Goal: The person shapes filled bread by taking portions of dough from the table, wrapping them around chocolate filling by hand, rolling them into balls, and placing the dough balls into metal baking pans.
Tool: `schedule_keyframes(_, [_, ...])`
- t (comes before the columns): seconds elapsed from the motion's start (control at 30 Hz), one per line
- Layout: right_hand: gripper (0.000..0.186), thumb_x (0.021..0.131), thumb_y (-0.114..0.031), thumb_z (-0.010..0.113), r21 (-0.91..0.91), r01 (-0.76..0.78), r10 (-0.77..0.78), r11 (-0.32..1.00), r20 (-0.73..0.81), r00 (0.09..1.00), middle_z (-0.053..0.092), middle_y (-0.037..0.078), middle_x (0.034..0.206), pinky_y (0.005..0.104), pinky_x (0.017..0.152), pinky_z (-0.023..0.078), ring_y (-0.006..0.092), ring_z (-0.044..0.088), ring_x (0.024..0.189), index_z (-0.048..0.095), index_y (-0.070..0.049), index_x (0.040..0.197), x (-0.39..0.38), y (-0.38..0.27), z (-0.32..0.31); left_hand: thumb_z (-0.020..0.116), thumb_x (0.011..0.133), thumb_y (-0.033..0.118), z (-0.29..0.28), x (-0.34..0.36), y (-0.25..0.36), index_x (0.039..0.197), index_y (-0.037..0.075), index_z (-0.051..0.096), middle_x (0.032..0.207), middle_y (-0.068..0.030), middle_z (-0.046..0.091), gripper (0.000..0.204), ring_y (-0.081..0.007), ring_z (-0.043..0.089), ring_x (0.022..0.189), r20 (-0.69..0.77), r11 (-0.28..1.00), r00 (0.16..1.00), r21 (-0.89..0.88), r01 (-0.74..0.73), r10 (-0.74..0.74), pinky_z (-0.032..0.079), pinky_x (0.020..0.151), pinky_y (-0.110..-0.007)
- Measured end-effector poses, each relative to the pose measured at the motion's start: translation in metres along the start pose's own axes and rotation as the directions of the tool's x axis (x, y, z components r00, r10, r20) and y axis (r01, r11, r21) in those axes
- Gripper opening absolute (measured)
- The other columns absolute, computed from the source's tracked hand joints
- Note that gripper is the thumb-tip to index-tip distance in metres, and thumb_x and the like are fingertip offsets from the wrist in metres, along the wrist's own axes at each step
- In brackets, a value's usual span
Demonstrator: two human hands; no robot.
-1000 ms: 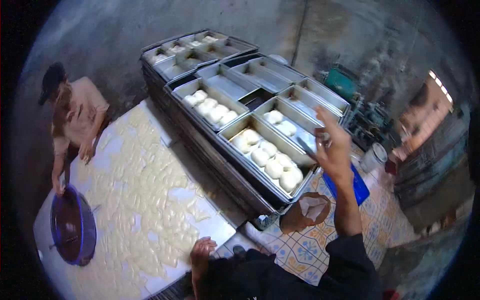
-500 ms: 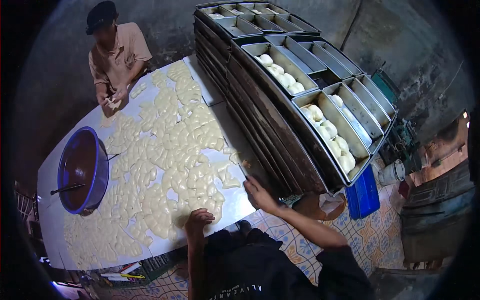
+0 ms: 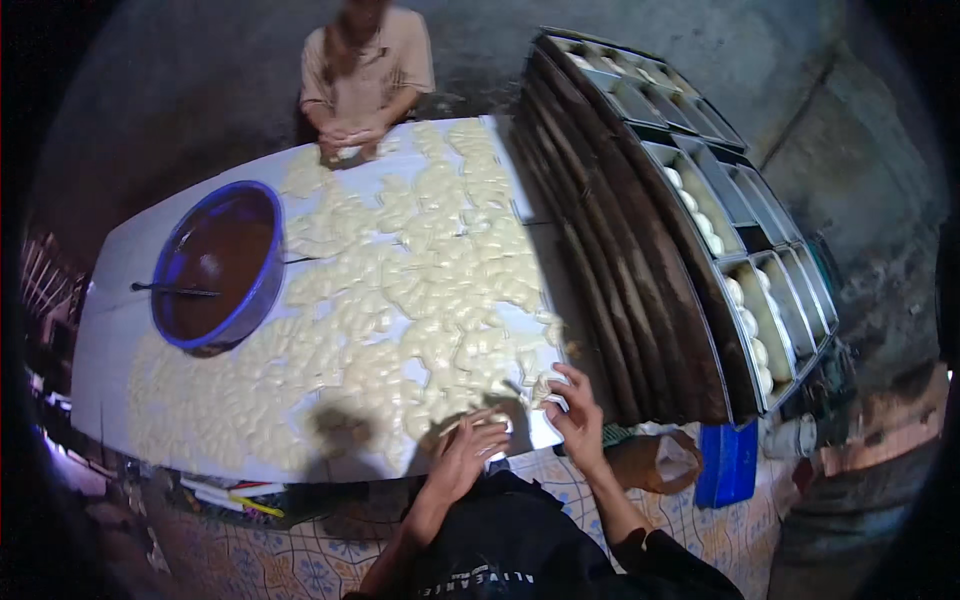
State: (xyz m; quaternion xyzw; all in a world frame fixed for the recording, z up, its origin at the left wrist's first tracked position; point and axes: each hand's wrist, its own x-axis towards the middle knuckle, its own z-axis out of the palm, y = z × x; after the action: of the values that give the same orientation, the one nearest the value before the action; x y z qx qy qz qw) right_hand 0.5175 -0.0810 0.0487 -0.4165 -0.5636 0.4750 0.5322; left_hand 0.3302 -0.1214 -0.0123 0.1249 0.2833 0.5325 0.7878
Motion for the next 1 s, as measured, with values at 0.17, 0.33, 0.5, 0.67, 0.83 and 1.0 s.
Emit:
schedule_keyframes(0.17, [0.038,0.088,-0.017,0.060,-0.632,0.470,-0.020,0.616,0.584,0.811,0.042,0.021,0.139,0.0471,0.103,0.034,0.0390,0.048,0.121,0.056,0.000,0.121,-0.020,-0.002,0.086,0.041,0.097,0.049,0.016,0.021,0.046,0.122,0.000,0.042,0.120,-0.0287,0.056,0.055,-0.0402,0.049,0.122,-0.073,0.958,0.997,-0.286,-0.017,-0.004,0.041,0.101,-0.044])
schedule_keyframes(0.33, [0.033,0.088,-0.007,0.055,-0.325,0.270,-0.148,0.906,0.353,0.924,0.051,0.019,0.132,0.0388,0.097,0.042,0.0344,0.049,0.123,0.060,-0.003,0.121,-0.004,-0.006,0.110,0.033,0.097,0.055,-0.029,0.009,0.078,0.134,0.002,0.041,0.126,-0.0275,0.053,0.065,-0.0345,0.052,0.119,-0.138,0.960,0.950,0.042,-0.277,0.281,0.037,0.104,-0.043])
schedule_keyframes(0.5, [0.035,0.085,-0.005,0.061,-0.463,0.364,-0.124,0.808,0.470,0.874,0.056,0.016,0.121,0.0407,0.096,0.042,0.0318,0.052,0.114,0.060,-0.002,0.120,0.018,0.014,0.175,0.031,0.084,0.076,-0.046,-0.009,0.103,0.148,0.015,0.022,0.140,-0.0244,0.040,0.089,-0.0354,0.043,0.127,0.056,0.937,0.987,-0.328,-0.122,0.148,0.034,0.106,-0.048])
schedule_keyframes(0.67, [0.044,0.077,-0.004,0.073,-0.136,0.030,0.025,0.990,0.384,0.923,0.046,0.009,0.126,0.0266,0.086,0.046,0.0158,0.053,0.105,0.063,-0.002,0.119,0.039,0.014,0.201,0.041,0.094,0.059,-0.078,-0.023,0.140,0.148,0.012,0.025,0.137,-0.0114,0.046,0.073,-0.0190,0.052,0.114,-0.075,0.874,0.872,-0.012,-0.486,0.484,0.042,0.096,-0.033])
schedule_keyframes(0.83, [0.030,0.081,0.000,0.068,-0.286,0.210,-0.105,0.935,0.342,0.934,0.052,0.010,0.110,0.0269,0.082,0.048,0.0151,0.054,0.095,0.067,0.000,0.111,0.053,0.019,0.233,0.062,0.093,0.018,-0.081,-0.043,0.155,0.123,-0.001,0.059,0.124,-0.0087,0.056,0.036,-0.0110,0.055,0.105,-0.041,0.560,0.702,0.636,-0.531,0.711,0.043,0.089,-0.025])
schedule_keyframes(1.0, [0.021,0.087,-0.009,0.060,-0.227,0.067,0.001,0.972,0.290,0.957,0.056,0.013,0.101,0.0312,0.082,0.046,0.0224,0.056,0.099,0.069,-0.002,0.105,0.067,0.043,0.266,0.068,0.085,0.004,-0.101,-0.033,0.156,0.103,-0.002,0.068,0.099,-0.0061,0.066,0.020,-0.0070,0.059,0.082,-0.277,0.610,0.583,0.606,-0.511,0.764,0.046,0.073,-0.020])
